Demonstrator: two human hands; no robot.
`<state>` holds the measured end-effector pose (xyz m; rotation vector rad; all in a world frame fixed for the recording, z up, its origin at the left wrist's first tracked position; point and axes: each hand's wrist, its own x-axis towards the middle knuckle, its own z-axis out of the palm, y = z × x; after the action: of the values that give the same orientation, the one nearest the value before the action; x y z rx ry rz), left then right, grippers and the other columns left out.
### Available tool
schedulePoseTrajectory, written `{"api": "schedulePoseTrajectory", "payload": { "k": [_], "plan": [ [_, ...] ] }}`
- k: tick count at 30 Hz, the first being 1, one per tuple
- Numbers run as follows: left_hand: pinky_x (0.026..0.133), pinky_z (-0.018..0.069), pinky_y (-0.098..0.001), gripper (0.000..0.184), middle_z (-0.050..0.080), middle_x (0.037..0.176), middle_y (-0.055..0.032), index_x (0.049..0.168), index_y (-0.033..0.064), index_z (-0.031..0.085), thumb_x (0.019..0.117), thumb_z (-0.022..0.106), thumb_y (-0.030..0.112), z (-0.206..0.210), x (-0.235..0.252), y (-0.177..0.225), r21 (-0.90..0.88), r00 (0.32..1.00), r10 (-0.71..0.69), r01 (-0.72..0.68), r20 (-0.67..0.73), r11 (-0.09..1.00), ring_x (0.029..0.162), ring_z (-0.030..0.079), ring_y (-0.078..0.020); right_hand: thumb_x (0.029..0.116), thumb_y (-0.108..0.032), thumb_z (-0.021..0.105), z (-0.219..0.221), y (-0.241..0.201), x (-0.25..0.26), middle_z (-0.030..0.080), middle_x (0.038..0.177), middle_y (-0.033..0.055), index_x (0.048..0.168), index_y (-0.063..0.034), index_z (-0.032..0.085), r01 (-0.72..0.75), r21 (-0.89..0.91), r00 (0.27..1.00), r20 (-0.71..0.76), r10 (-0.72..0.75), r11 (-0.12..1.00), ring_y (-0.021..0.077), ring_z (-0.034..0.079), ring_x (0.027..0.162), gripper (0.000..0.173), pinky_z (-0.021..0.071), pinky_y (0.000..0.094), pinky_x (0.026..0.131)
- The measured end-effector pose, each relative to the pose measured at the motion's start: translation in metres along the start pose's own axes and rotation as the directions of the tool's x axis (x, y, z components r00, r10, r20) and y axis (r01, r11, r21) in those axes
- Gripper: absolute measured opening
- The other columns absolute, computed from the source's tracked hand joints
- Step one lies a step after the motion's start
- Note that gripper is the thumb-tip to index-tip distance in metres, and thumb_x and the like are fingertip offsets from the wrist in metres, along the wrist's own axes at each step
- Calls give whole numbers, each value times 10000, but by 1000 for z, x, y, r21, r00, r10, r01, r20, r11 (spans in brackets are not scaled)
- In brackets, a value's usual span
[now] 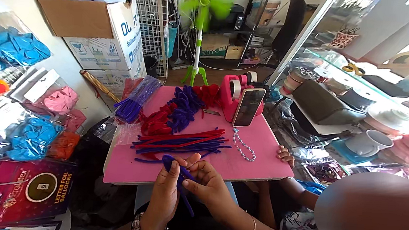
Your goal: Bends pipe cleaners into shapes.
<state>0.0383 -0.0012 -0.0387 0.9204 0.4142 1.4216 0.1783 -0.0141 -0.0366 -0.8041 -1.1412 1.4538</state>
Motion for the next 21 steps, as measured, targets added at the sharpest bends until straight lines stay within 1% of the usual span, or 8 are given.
{"api": "schedulePoseTrajectory", "payload": {
  "k": [5,9,12,14,15,17,19,21],
  "plan": [
    [1075,516,-395,293,718,1241,-163,1143,97,641,1103,420,284,-1,-1,4,37,999,-39,38,14,999,1206,677,-270,887,20,735,-4,-7,0,730,924,34,1138,-41,556,-73,74,997,1,74,995,92,711,840,314,593,257,791],
    [1069,519,-395,283,719,1236,-166,1155,95,645,1098,437,279,-1,-2,3,40,999,-36,36,17,999,1200,680,-271,880,32,739,-6,-10,-1,733,904,34,1136,-44,554,-60,100,998,-2,60,993,92,713,820,324,593,256,788],
    [1041,540,-402,257,748,1154,-149,1133,96,638,1099,446,263,-1,-2,-1,70,1000,-11,13,-19,997,1144,708,-265,868,47,743,-5,-7,-1,735,905,33,1151,-45,538,-30,84,999,17,29,996,96,716,818,362,598,264,789],
    [1040,545,-416,254,767,1052,-126,1109,95,638,1101,440,255,-1,-1,-2,73,999,5,-2,-34,997,1083,732,-259,867,16,759,-8,-5,-1,736,940,33,1149,-35,546,46,-22,999,29,-45,999,94,719,841,358,604,260,774],
    [1027,554,-419,252,769,982,-93,1095,100,635,1104,431,249,-2,0,0,98,999,15,-11,-47,995,1026,747,-236,866,-37,778,-11,-4,-1,724,980,22,1146,-33,572,121,-128,993,28,-119,984,81,710,874,348,604,246,761],
    [949,596,-381,248,752,881,-19,1078,114,624,1112,406,226,-4,0,4,227,997,38,-23,-61,974,906,755,-167,886,-215,791,-21,-5,1,672,1088,-8,1152,-75,620,278,-385,955,16,-295,880,36,640,980,346,549,190,773],
    [898,611,-346,246,736,842,8,1076,96,611,1115,393,204,-8,-1,10,368,1000,7,-9,6,930,855,747,-137,924,-312,755,-33,-12,8,642,1125,4,1140,-97,650,360,-521,911,19,-411,774,38,603,1040,323,520,180,807],
    [835,605,-282,240,729,827,37,1066,107,611,1111,416,239,-11,-5,13,448,987,-89,22,130,894,819,730,-87,952,-311,716,-37,-24,12,651,1140,9,1137,-104,700,390,-544,904,74,-421,743,47,591,1089,279,505,188,853]
  ]
}}
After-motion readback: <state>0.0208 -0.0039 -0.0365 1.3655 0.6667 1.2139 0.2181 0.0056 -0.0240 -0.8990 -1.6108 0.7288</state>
